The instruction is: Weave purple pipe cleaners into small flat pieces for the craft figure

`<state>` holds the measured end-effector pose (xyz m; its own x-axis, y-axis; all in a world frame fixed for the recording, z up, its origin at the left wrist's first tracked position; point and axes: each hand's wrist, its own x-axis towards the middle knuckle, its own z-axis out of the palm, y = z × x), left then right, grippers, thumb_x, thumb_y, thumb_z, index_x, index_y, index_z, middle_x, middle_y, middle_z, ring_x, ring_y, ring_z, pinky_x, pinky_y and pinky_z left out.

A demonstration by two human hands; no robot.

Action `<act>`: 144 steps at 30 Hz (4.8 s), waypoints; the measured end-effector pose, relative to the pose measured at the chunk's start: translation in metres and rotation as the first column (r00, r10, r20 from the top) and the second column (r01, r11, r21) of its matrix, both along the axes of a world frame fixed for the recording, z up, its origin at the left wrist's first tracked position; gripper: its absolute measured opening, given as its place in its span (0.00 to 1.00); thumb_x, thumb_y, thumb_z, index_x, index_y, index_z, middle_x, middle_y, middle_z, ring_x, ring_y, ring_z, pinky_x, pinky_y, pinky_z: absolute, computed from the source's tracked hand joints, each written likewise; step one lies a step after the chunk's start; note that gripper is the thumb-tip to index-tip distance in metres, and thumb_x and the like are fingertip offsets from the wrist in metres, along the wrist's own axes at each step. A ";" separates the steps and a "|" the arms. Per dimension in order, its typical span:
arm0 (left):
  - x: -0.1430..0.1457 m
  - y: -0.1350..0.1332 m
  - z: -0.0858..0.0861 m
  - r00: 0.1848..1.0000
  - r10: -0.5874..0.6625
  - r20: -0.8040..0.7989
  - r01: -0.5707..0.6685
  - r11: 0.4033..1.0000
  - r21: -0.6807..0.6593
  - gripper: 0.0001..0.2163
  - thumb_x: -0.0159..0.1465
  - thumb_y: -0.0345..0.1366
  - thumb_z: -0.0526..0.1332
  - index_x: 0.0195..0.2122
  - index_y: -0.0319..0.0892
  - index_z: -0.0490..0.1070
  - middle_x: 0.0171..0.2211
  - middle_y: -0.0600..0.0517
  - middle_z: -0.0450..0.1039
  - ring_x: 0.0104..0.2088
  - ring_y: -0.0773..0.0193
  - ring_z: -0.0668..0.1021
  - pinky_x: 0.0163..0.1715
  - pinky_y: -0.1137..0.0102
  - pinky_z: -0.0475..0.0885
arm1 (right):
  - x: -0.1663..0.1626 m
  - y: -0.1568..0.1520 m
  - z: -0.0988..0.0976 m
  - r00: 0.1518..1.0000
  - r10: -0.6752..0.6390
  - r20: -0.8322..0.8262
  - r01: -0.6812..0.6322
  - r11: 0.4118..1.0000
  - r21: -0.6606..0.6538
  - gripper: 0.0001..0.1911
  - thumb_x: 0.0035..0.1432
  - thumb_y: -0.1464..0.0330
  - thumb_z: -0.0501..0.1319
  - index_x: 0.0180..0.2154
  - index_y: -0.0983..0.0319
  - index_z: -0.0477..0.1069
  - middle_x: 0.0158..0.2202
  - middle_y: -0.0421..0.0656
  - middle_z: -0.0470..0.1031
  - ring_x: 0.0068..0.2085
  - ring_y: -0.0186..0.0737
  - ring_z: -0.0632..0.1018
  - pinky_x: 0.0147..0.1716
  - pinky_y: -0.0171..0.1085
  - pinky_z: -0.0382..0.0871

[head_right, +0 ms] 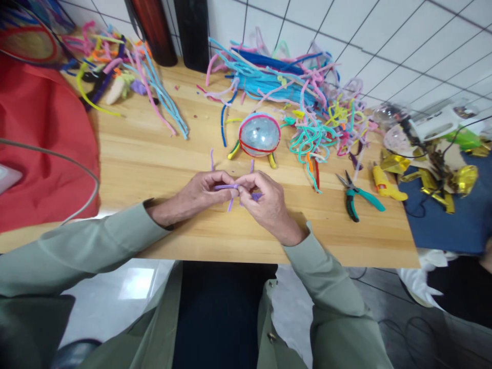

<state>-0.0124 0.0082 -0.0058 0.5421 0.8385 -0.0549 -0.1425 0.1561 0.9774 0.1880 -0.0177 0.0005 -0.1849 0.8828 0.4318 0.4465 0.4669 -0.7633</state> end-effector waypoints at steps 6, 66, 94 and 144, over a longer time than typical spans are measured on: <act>-0.003 0.001 0.004 0.999 0.005 -0.041 -0.004 0.999 0.036 0.21 0.59 0.53 0.76 0.36 0.38 0.80 0.32 0.51 0.80 0.32 0.66 0.77 0.36 0.70 0.72 | 0.002 0.000 -0.002 0.981 0.020 -0.195 -0.074 0.959 -0.274 0.04 0.64 0.65 0.68 0.41 0.57 0.77 0.32 0.38 0.78 0.30 0.35 0.80 0.29 0.36 0.79; -0.001 0.003 0.004 0.996 -0.047 -0.072 0.053 0.996 0.076 0.22 0.64 0.56 0.71 0.31 0.41 0.74 0.28 0.55 0.70 0.27 0.69 0.68 0.28 0.73 0.67 | 0.004 0.005 0.002 0.949 -0.116 -0.292 -0.016 0.911 -0.412 0.14 0.63 0.56 0.70 0.35 0.59 0.76 0.27 0.37 0.77 0.27 0.34 0.76 0.28 0.35 0.75; -0.005 0.000 0.015 0.995 -0.043 -0.095 0.050 0.996 0.077 0.13 0.67 0.44 0.64 0.31 0.41 0.72 0.29 0.54 0.72 0.28 0.68 0.69 0.31 0.71 0.67 | 0.004 0.007 0.005 0.958 -0.161 -0.237 0.032 0.882 -0.470 0.08 0.61 0.62 0.66 0.32 0.59 0.73 0.25 0.36 0.74 0.26 0.33 0.73 0.28 0.34 0.70; -0.003 0.003 0.003 1.000 0.007 -0.025 -0.005 0.997 0.082 0.06 0.64 0.39 0.66 0.35 0.42 0.74 0.29 0.56 0.72 0.27 0.69 0.70 0.29 0.71 0.67 | 0.001 0.007 0.003 0.940 -0.023 -0.340 -0.172 0.828 -0.533 0.21 0.60 0.48 0.72 0.35 0.58 0.73 0.27 0.35 0.70 0.28 0.33 0.71 0.28 0.35 0.70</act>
<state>-0.0156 0.0112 -0.0025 0.5366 0.8439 0.0004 -0.1182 0.0747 0.9902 0.1892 -0.0105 0.0033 -0.1990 0.9773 -0.0730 0.1146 -0.0508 -0.9921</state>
